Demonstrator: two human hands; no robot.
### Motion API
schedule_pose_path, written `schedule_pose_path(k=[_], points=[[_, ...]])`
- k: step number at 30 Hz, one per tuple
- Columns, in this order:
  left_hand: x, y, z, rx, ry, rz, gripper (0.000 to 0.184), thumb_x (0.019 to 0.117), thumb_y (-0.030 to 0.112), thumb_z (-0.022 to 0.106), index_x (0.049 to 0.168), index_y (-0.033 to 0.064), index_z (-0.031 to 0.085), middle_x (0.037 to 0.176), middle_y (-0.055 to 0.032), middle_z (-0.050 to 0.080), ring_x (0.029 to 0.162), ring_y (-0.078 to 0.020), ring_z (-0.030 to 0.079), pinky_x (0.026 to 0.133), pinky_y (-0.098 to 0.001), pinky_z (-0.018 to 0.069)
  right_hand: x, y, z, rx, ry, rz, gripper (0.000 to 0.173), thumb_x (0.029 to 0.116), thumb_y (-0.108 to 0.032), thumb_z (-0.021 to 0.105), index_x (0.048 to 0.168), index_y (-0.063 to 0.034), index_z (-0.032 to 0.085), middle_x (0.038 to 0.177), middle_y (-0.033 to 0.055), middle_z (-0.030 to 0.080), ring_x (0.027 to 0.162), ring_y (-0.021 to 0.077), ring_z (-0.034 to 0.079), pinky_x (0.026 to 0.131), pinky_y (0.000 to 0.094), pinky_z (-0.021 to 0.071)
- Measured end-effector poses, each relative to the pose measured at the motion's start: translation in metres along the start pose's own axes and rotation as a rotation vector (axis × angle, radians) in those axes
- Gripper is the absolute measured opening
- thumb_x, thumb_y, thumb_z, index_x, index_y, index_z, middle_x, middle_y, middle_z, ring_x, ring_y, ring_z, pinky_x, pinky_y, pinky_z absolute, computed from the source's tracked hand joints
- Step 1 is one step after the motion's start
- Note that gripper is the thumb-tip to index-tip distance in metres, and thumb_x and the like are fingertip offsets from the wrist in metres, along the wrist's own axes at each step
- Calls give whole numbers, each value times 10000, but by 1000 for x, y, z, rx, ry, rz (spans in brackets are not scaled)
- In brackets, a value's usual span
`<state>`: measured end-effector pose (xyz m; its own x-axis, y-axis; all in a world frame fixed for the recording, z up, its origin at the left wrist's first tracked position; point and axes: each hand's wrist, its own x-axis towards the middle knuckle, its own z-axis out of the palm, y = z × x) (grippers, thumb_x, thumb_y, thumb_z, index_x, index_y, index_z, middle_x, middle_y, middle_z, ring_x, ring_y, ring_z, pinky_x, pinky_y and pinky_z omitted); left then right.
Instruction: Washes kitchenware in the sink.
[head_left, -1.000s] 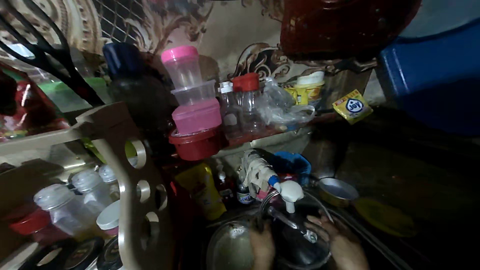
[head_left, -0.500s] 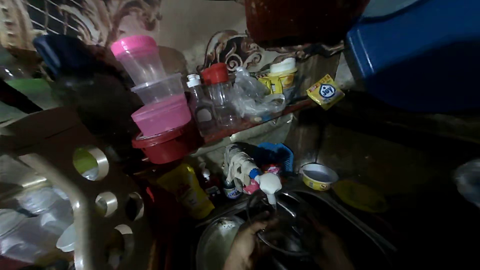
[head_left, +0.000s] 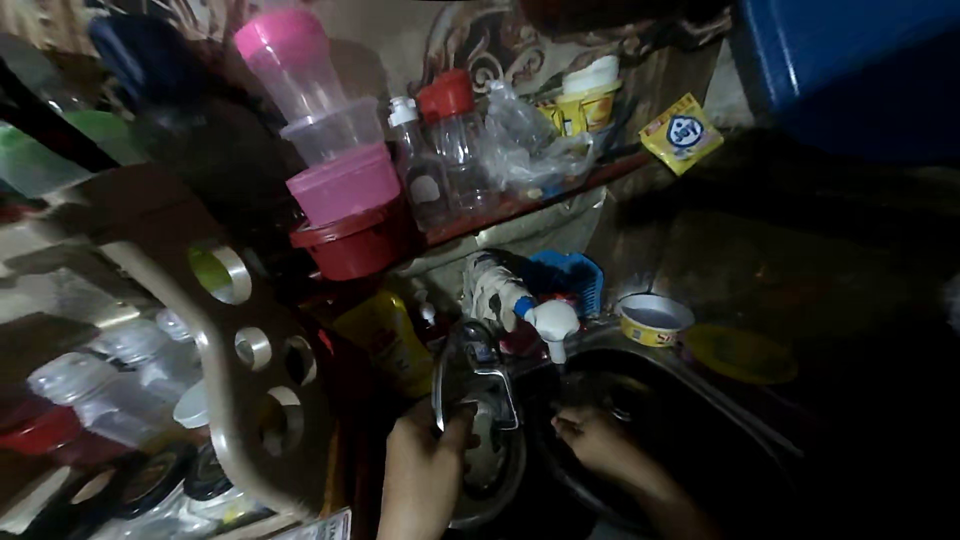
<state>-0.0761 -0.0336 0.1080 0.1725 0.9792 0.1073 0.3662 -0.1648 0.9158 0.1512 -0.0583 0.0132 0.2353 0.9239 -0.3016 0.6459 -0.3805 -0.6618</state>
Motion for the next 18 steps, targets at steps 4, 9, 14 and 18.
schedule_pose_path(k=[4,9,14,18], points=[[-7,-6,-3,98,-1,42,188,958,245,646,1042,101,733,809,1,745,656,-128,724,560,-313,626,-26,-5,-45,-107,51,-62,356,1063,-304,535,1299,-79,679,1267,169,677,1190,324,640,1044,551,485],[-19,-11,-6,113,-45,43,190,966,238,647,1073,108,735,838,3,748,675,-117,727,579,-318,631,-46,-25,-121,-272,210,-126,207,1021,-217,644,1091,-58,758,1059,143,727,1000,299,687,922,535,534],[-20,-13,-11,200,-49,57,197,954,297,651,1028,140,744,773,28,709,661,-97,683,621,-334,596,-69,-37,-54,-334,-117,-217,247,999,-244,629,1057,-47,766,1064,187,725,1038,353,681,929,588,520],[-22,-9,-17,213,-37,91,233,969,300,632,1038,107,743,780,-3,702,694,-119,683,668,-365,590,-100,-55,68,-252,-174,-148,433,978,-303,664,1284,3,652,1264,272,651,1166,456,628,982,641,482]])
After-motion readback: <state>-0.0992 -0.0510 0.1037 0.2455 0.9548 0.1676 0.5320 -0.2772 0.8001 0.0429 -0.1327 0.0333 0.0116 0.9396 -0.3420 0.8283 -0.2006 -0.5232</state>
